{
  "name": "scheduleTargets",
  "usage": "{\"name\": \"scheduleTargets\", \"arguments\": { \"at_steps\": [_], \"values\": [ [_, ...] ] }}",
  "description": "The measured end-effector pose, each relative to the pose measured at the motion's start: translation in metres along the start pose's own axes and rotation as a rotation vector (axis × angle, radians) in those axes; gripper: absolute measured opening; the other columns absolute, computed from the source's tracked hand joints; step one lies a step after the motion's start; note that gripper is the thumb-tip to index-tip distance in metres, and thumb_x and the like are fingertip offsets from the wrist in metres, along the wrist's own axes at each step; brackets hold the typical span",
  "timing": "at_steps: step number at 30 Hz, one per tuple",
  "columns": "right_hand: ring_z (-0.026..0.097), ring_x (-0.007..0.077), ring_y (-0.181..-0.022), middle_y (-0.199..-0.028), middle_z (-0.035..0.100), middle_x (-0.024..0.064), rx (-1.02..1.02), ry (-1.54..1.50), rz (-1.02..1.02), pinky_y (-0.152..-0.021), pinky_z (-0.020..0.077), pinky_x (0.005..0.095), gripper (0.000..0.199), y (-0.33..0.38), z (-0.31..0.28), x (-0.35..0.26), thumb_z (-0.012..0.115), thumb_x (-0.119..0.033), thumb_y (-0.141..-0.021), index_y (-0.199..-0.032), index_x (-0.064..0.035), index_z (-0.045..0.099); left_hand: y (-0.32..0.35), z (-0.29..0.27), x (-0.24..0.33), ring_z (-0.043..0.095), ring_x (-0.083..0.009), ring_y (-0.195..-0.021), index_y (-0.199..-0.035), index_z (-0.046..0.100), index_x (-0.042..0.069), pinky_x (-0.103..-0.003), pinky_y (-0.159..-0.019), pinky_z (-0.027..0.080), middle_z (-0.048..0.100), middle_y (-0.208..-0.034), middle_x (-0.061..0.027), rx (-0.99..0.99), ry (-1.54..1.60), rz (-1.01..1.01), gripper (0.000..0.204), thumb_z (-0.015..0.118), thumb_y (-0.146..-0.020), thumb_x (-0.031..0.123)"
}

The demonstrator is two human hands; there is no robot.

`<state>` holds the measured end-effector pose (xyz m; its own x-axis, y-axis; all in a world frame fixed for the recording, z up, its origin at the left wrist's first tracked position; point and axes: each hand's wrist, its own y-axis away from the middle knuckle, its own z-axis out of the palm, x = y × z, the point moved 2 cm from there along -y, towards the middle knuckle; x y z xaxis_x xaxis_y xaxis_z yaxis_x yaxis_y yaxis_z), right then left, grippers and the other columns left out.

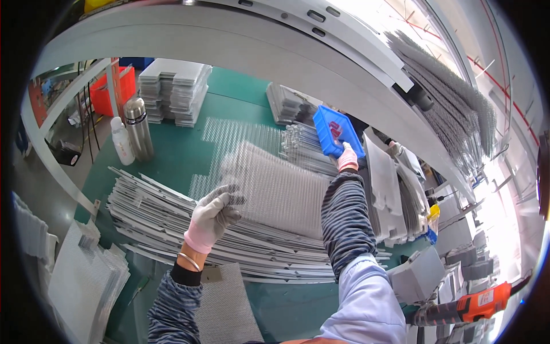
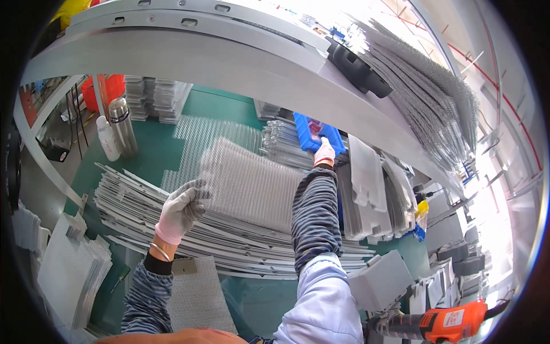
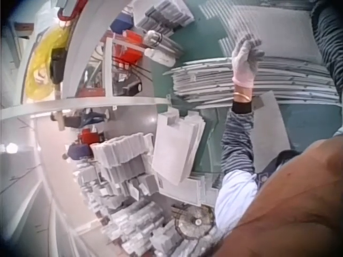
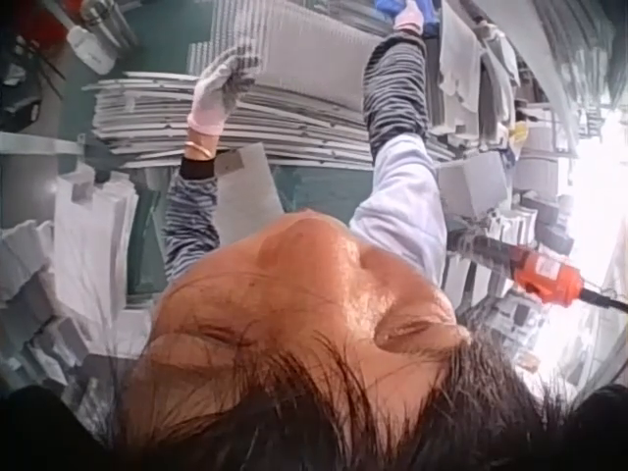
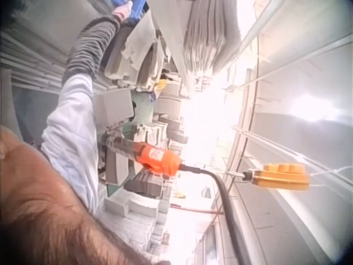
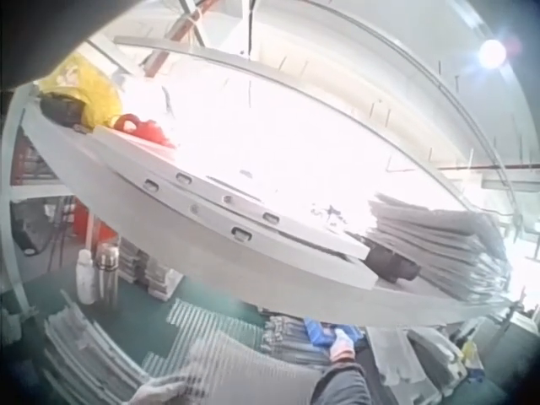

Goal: Assemble metal mesh filters by fitting components and using a power drill.

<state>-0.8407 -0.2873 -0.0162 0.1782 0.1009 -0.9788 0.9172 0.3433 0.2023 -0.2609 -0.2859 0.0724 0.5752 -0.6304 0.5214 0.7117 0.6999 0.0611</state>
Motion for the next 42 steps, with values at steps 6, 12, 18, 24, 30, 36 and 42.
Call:
{"name": "scheduleTargets", "arguments": {
  "at_steps": [6,12,18,24,30,36,42],
  "values": [
    [0.056,0.0291,-0.111,-0.125,0.06,0.0133,-0.174,0.234,-0.434,-0.093,0.0468,0.0412,0.05,-0.1,-0.085,-0.038,0.061,-0.041,-0.091,-0.132,-0.0141,0.053,-0.031,-0.005,-0.039,0.072,-0.0252,-0.078,-0.129,0.043,-0.013,-0.03,-0.061,0.061,0.064,-0.096,-0.0154,0.011,-0.193,-0.211,0.042,0.056,-0.096,0.009],
    [0.049,0.0383,-0.117,-0.136,0.048,0.0184,-0.153,-0.44,0.139,-0.096,0.0461,0.058,0.069,-0.037,-0.054,-0.052,0.073,-0.042,-0.08,-0.135,-0.0095,0.046,-0.036,-0.022,-0.039,0.07,-0.0278,-0.078,-0.119,0.048,-0.011,-0.032,-0.062,0.061,0.062,-0.094,-0.0128,0.151,-0.304,-0.198,0.033,0.06,-0.093,0.005],
    [0.047,0.0299,-0.12,-0.141,0.047,0.0116,-0.132,-0.518,0.006,-0.095,0.0477,0.0517,0.074,0.032,-0.038,-0.084,0.069,-0.05,-0.083,-0.138,-0.0058,0.047,-0.033,-0.029,-0.046,0.07,-0.0272,-0.078,-0.128,0.04,-0.014,-0.032,-0.063,0.062,0.059,-0.099,-0.0154,0.119,-0.166,-0.193,0.043,0.058,-0.094,0.005],
    [0.067,0.0274,-0.077,-0.086,0.072,0.0171,0.349,0.363,-0.798,-0.075,0.0507,0.0371,0.034,0.094,0.005,-0.138,0.065,-0.026,-0.086,-0.096,0.006,0.066,-0.03,-0.025,-0.045,0.071,-0.0251,-0.077,-0.123,0.049,-0.009,-0.032,-0.061,0.06,0.065,-0.1,-0.0142,0.091,-0.161,-0.159,0.036,0.06,-0.094,0.008],
    [0.063,0.0183,-0.067,-0.075,0.068,0.0098,0.234,0.136,-1.002,-0.069,0.0504,0.0314,0.018,0.192,0.038,-0.188,0.064,-0.014,-0.083,-0.087,0.003,0.066,-0.043,-0.019,-0.058,0.068,-0.0299,-0.091,-0.125,0.044,-0.013,-0.034,-0.075,0.061,0.061,-0.111,-0.0211,-0.028,-0.037,-0.17,0.037,0.055,-0.097,0.008],
    [0.06,0.0158,-0.066,-0.074,0.066,0.0059,0.107,0.165,-1.211,-0.067,0.0491,0.0316,0.008,0.303,0.027,-0.187,0.067,-0.009,-0.079,-0.084,-0.0023,0.068,0.001,0.008,-0.064,0.06,-0.0416,-0.108,-0.113,0.044,-0.017,-0.043,-0.094,0.055,0.054,-0.119,-0.027,0.187,0.095,-0.111,0.026,0.049,-0.097,0.003],
    [0.059,0.0078,-0.072,-0.077,0.068,0.0042,-0.346,0.053,-1.028,-0.068,0.0487,0.0273,0.013,0.418,0.026,-0.117,0.064,-0.007,-0.082,-0.092,-0.0003,0.07,0.1,-0.012,-0.048,0.069,-0.03,-0.089,-0.112,0.055,-0.001,-0.037,-0.073,0.058,0.064,-0.106,-0.0197,0.096,-0.454,-0.168,0.023,0.057,-0.096,0.015]
  ]
}}
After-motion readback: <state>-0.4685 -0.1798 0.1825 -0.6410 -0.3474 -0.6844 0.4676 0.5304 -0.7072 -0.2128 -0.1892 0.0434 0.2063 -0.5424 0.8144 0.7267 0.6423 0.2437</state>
